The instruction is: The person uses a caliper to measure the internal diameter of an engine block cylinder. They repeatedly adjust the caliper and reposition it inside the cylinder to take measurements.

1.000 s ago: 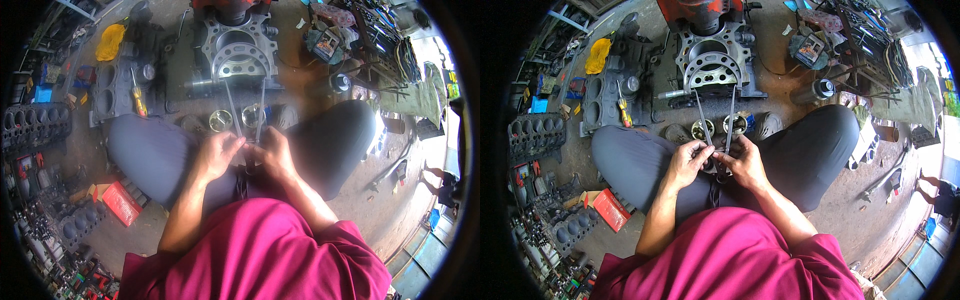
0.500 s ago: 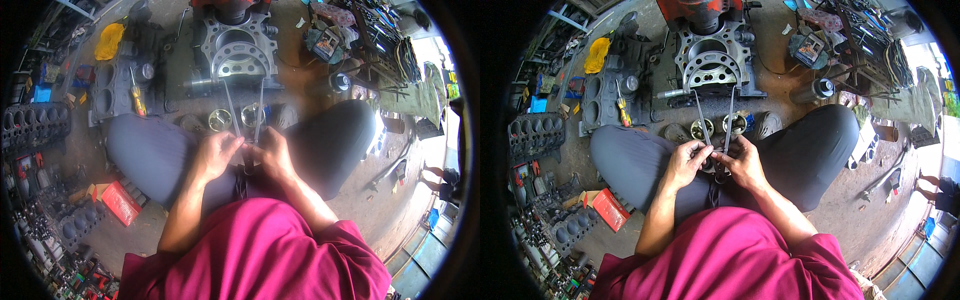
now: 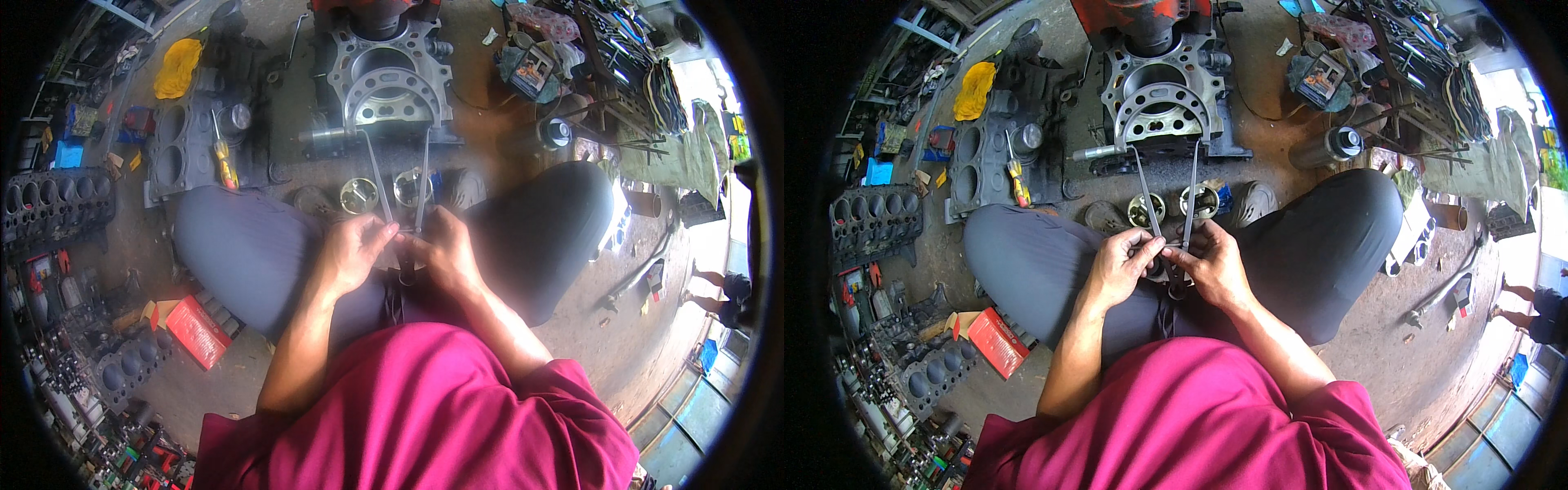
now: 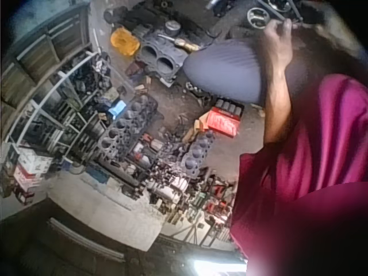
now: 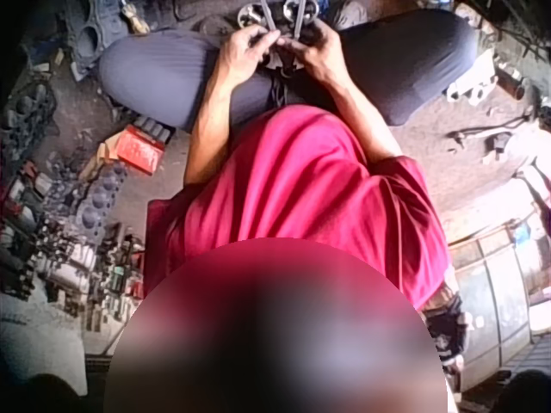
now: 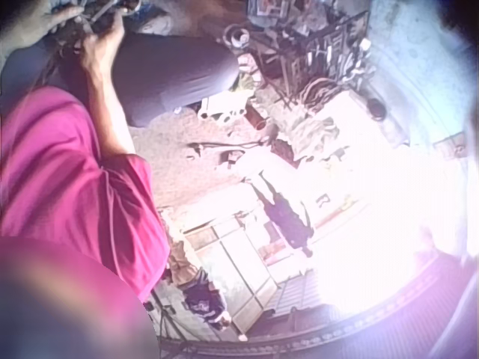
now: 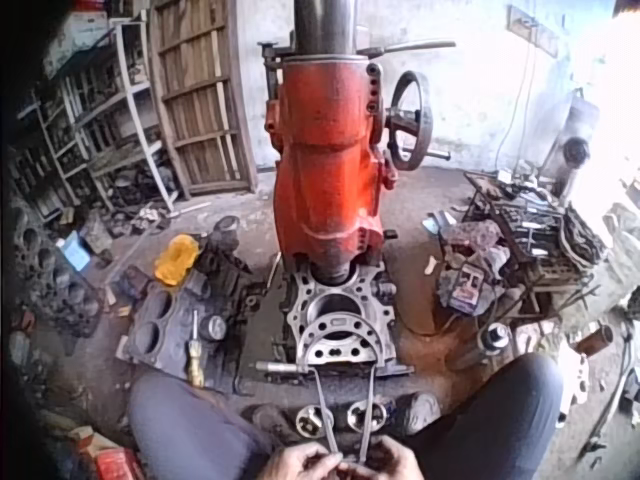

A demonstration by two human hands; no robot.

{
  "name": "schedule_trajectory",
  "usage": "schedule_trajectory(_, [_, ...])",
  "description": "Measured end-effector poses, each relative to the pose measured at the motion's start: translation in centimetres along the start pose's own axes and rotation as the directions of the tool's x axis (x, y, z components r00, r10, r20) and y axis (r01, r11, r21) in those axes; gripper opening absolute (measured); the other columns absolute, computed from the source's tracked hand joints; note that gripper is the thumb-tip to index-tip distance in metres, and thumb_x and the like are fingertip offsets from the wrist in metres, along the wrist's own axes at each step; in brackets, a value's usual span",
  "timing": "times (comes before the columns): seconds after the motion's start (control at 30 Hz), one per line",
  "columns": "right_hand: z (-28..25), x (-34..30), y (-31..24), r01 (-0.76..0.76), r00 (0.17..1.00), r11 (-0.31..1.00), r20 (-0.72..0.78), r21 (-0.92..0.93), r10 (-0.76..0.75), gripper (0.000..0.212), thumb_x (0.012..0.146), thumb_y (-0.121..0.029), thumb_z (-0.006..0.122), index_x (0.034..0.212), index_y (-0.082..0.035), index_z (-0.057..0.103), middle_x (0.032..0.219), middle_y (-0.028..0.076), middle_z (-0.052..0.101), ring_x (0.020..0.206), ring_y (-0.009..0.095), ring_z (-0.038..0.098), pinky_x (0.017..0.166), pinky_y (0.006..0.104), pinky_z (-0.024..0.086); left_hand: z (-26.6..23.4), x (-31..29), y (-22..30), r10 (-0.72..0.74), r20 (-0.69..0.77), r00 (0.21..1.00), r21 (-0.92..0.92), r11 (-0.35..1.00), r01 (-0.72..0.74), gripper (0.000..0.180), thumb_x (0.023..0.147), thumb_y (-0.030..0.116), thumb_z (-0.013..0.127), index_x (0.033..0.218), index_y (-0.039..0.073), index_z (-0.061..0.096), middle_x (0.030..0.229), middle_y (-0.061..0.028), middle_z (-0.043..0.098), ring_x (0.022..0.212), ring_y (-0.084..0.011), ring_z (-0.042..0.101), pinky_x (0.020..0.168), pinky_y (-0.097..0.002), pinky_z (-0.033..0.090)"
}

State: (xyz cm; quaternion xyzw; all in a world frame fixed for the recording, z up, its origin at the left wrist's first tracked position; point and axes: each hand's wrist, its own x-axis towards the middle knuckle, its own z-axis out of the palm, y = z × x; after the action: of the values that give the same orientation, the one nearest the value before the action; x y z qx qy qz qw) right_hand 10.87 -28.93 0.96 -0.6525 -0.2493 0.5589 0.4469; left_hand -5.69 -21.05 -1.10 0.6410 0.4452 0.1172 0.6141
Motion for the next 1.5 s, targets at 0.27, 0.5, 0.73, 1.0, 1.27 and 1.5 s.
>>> schedule_trajectory(0.27, [-0.20, -0.14, -0.24, -0.013, 1.000, 1.000, 0.005, -0.008, 0.013, 0.033, 0.086, -0.004, 0.077, 0.112, 0.002, 0.059, 0.101, 0.013, 0.073, 0.090, 0.015, 0.068, 0.080, 0.0299, 0.055, 0.06, -0.11, 0.17, 0.024, -0.016, 1.000, 0.007, 1.000, -0.024, 0.029, 0.099, 0.031, 0.065, 0.088, 0.004, 0.068, 0.067, 0.0000, 0.061, 0.057, -0.0058, 0.053, 0.053, -0.0246, 0.043])
schedule_trajectory(0.5, [-0.30, 0.05, -0.15, -0.014, 1.000, 1.000, 0.005, -0.003, 0.014, 0.033, 0.086, -0.004, 0.077, 0.113, 0.002, 0.059, 0.101, 0.012, 0.073, 0.091, 0.015, 0.068, 0.079, 0.0295, 0.055, 0.19, 0.01, 0.05, 0.045, -0.017, 0.999, 0.011, 0.999, -0.045, 0.030, 0.098, 0.032, 0.066, 0.087, 0.004, 0.068, 0.066, 0.0000, 0.060, 0.057, -0.0058, 0.053, 0.052, -0.0249, 0.043])
schedule_trajectory(0.73, [-0.26, 0.02, -0.31, -0.069, 0.997, 0.998, 0.016, -0.009, 0.069, 0.034, 0.087, -0.003, 0.076, 0.114, 0.002, 0.058, 0.101, 0.012, 0.072, 0.090, 0.015, 0.067, 0.080, 0.0299, 0.055, 0.00, 0.10, -0.10, 0.005, 0.002, 1.000, 0.041, 0.999, -0.005, 0.032, 0.099, 0.034, 0.064, 0.088, 0.004, 0.068, 0.066, -0.0002, 0.060, 0.056, -0.0064, 0.053, 0.053, -0.0254, 0.044])
schedule_trajectory(1.0, [-0.19, 0.18, -0.27, -0.037, 0.999, 0.999, 0.020, 0.001, 0.037, 0.033, 0.087, -0.001, 0.076, 0.114, 0.003, 0.058, 0.102, 0.013, 0.072, 0.093, 0.016, 0.068, 0.083, 0.0296, 0.055, 0.05, 0.21, -0.27, 0.019, -0.014, 1.000, 0.030, 0.999, -0.018, 0.033, 0.099, 0.035, 0.064, 0.087, 0.004, 0.068, 0.066, 0.0005, 0.060, 0.057, -0.0063, 0.054, 0.053, -0.0254, 0.044])
schedule_trajectory(1.27, [-0.15, -0.01, -0.49, -0.032, 0.999, 0.999, 0.010, -0.002, 0.032, 0.034, 0.086, -0.002, 0.076, 0.114, 0.003, 0.058, 0.102, 0.014, 0.073, 0.091, 0.016, 0.068, 0.083, 0.0298, 0.056, 0.07, 0.14, -0.28, 0.013, -0.012, 1.000, 0.022, 1.000, -0.013, 0.032, 0.098, 0.035, 0.065, 0.088, 0.004, 0.068, 0.067, 0.0000, 0.060, 0.057, -0.0061, 0.053, 0.053, -0.0248, 0.043])
schedule_trajectory(1.5, [-0.16, -0.10, -0.43, 0.016, 1.000, 1.000, 0.007, -0.022, -0.016, 0.033, 0.086, -0.002, 0.076, 0.114, 0.003, 0.058, 0.102, 0.014, 0.073, 0.091, 0.016, 0.068, 0.082, 0.0300, 0.056, 0.09, -0.10, 0.21, 0.033, -0.024, 0.999, -0.004, 0.999, -0.033, 0.031, 0.098, 0.034, 0.065, 0.089, 0.004, 0.068, 0.066, 0.0001, 0.060, 0.056, -0.0058, 0.052, 0.052, -0.0248, 0.042])
